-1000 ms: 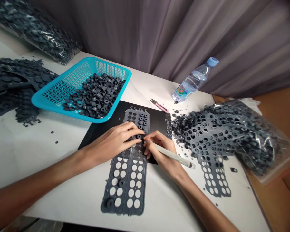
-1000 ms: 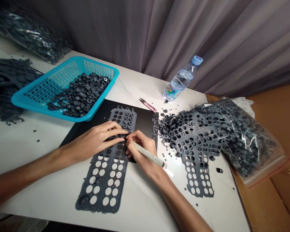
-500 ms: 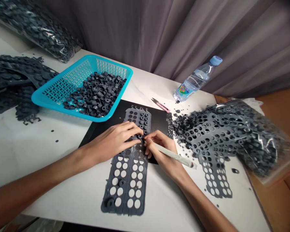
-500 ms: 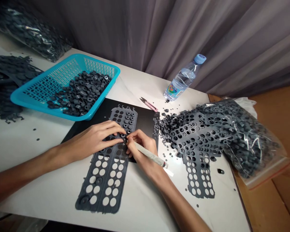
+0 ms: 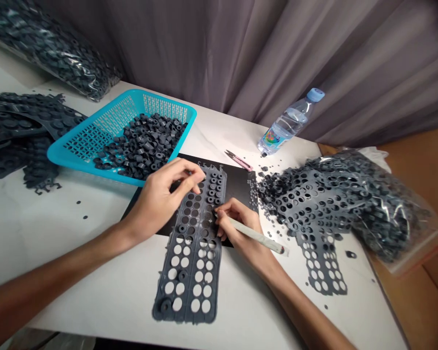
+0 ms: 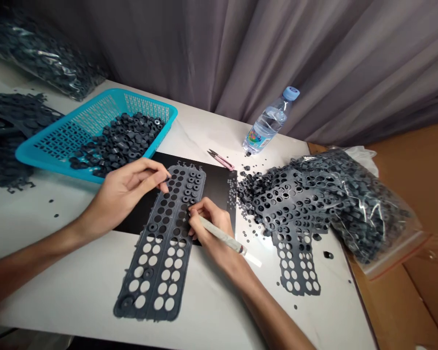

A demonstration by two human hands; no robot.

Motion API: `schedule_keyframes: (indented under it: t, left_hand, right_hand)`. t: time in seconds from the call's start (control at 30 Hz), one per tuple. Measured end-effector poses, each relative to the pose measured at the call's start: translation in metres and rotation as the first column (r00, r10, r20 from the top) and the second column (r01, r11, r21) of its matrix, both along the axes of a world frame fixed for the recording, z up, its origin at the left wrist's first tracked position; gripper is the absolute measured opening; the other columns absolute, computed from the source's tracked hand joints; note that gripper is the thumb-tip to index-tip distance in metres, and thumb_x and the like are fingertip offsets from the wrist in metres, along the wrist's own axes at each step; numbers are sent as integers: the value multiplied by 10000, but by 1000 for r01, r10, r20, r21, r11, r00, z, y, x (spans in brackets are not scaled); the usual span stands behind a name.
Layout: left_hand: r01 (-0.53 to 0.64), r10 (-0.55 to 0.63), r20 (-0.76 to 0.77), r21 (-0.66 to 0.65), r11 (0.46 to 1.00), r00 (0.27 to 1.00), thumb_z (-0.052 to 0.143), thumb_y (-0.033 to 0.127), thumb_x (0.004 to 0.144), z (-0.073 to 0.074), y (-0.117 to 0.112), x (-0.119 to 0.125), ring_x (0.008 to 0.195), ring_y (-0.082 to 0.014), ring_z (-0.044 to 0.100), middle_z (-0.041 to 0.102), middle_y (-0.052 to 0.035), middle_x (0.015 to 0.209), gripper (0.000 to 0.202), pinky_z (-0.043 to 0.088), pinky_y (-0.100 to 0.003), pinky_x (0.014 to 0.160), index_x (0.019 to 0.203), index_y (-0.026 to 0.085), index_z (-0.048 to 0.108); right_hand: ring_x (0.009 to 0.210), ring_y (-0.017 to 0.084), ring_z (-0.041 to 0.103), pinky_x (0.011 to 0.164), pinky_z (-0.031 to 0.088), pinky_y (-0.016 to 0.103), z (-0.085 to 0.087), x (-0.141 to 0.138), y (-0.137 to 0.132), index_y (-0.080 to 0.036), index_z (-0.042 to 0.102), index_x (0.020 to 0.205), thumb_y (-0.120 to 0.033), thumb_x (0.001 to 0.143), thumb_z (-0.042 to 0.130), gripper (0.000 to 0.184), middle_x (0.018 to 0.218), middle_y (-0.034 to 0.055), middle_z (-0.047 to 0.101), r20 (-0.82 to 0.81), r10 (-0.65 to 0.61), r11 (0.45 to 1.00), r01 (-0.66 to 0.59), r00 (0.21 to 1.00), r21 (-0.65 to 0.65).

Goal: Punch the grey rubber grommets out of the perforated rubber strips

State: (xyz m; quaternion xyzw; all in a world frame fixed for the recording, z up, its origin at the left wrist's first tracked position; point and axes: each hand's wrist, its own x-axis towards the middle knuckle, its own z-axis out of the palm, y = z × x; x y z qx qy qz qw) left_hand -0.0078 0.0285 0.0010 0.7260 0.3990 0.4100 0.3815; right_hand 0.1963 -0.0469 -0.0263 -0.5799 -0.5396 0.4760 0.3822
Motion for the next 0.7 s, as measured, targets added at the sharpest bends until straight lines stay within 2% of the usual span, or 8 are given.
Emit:
schedule_keyframes:
  t: [0.07, 0.1, 0.2, 0.27, 0.37, 0.47, 0.7]
  left_hand:
    - [72, -44, 122, -232, 970, 991, 612, 390, 1021, 8, -1, -1, 862, -148, 707, 716, -1, 872, 186, 529, -254, 826, 1041, 210, 653]
    - [147, -94, 172, -332, 932, 981, 628, 406, 1010, 10, -3, -1, 898, -153, 720, 734, -5, 896, 202, 534, -250, 840, 1053, 212, 659]
    - [333, -206, 280, -559, 759, 938, 648, 415, 996, 9, -10, 0, 1056, -183, 732, 769, -36, 1058, 227, 534, -265, 932, 1085, 208, 676]
    - [381, -218, 319, -657, 650, 922, 644, 428, 997, 6, -14, 1, 1152, -205, 712, 772, -59, 1137, 258, 516, -293, 1009, 1120, 203, 677]
    - [417, -210, 363, -727, 546, 908, 638, 450, 997, 4, -16, 2, 1220, -232, 688, 778, -89, 1175, 323, 480, -353, 1099, 1192, 194, 662]
    - [445, -207, 398, -736, 510, 894, 612, 436, 1012, 7, -16, 3, 1236, -243, 683, 776, -107, 1197, 335, 462, -388, 1139, 1229, 185, 658]
    - [480, -219, 435, -694, 537, 873, 555, 377, 1045, 6, -15, 2, 1253, -246, 676, 768, -110, 1217, 284, 458, -424, 1172, 1219, 196, 689]
  right_hand:
    - [553, 121, 611, 503, 501, 212, -1, 0, 0, -210, 606, 911, -339, 984, 607, 148, 658, -37, 629, -52, -18, 1000, 17, 998, -8]
    - [538, 122, 609, 497, 508, 217, -1, 0, 0, -209, 607, 911, -348, 988, 605, 159, 647, -37, 631, -72, -31, 1000, 31, 997, -4]
    - [480, 121, 595, 465, 497, 223, 0, 2, 2, -202, 606, 930, -400, 999, 603, 210, 611, -38, 627, -94, -87, 995, 91, 992, 42]
    - [468, 118, 595, 460, 484, 220, 0, 3, 5, -197, 610, 952, -412, 997, 613, 220, 612, -35, 629, -88, -134, 987, 140, 987, 77]
    - [477, 117, 603, 469, 480, 220, -1, 6, 7, -196, 613, 958, -413, 993, 623, 219, 633, -28, 639, -70, -176, 979, 182, 982, 88]
    - [492, 126, 611, 481, 480, 225, -3, 7, 7, -203, 615, 956, -420, 1001, 612, 222, 614, -31, 632, -36, -153, 984, 155, 988, 84]
    - [511, 132, 613, 489, 467, 228, 0, 7, 5, -207, 626, 954, -441, 995, 613, 238, 616, -26, 628, 14, -132, 989, 131, 991, 76]
